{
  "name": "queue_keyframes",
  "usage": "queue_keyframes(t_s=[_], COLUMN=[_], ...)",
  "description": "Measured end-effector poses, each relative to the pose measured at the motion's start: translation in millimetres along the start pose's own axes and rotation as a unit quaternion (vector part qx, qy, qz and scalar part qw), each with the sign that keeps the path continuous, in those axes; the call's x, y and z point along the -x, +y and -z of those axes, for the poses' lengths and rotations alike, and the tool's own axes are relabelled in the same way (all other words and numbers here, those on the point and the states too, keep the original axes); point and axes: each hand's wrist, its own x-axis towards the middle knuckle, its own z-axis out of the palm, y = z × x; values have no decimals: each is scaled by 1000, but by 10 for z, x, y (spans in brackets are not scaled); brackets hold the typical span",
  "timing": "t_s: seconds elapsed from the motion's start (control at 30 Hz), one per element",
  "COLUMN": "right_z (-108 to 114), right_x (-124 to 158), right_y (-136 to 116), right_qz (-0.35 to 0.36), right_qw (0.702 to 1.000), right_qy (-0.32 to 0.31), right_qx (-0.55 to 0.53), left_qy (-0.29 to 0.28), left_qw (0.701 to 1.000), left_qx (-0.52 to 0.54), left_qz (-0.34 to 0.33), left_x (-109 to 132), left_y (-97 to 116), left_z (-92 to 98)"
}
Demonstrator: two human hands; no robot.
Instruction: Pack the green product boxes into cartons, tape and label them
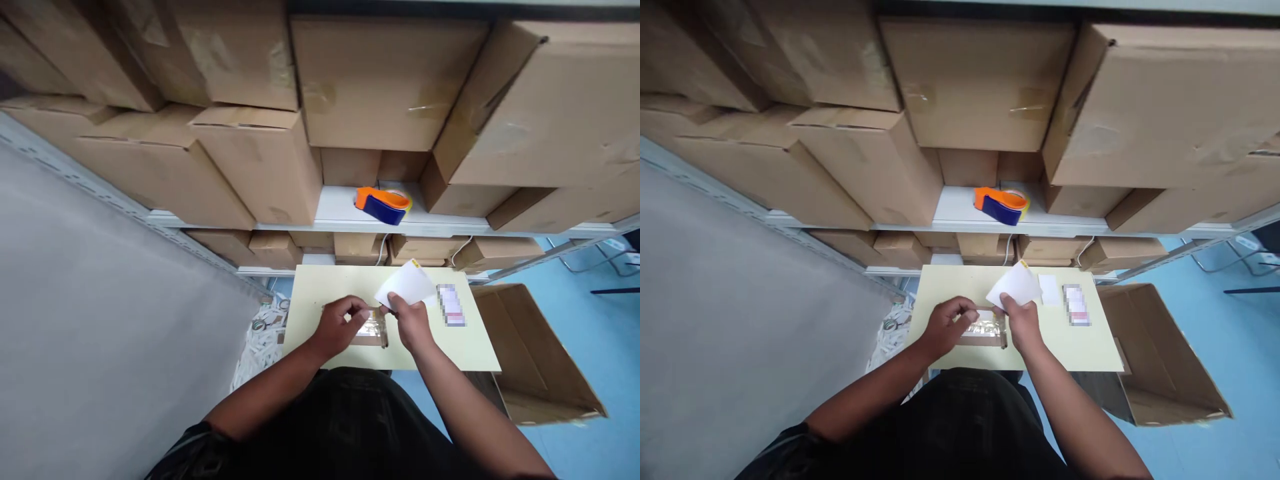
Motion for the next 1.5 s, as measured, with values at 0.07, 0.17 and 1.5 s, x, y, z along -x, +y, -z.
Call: queue_keyframes(t_s=[0.07,0.17,1.5], right_z=[-169,-380,16], right_x=[282,617,615], right_y=[-109,-237,-296], right_qz=[-39,-66,-59], right_qw=[997,993,989], right_qy=[-16,-55,-130], right_qx=[-60,-76,44], left_qy=[10,-53,-41], left_qw=[1000,998,995], left_qx=[-9,19,74], left_qz=[5,9,58], left_x=[76,186,313], left_y=[72,134,58], left_z=[274,560,-85])
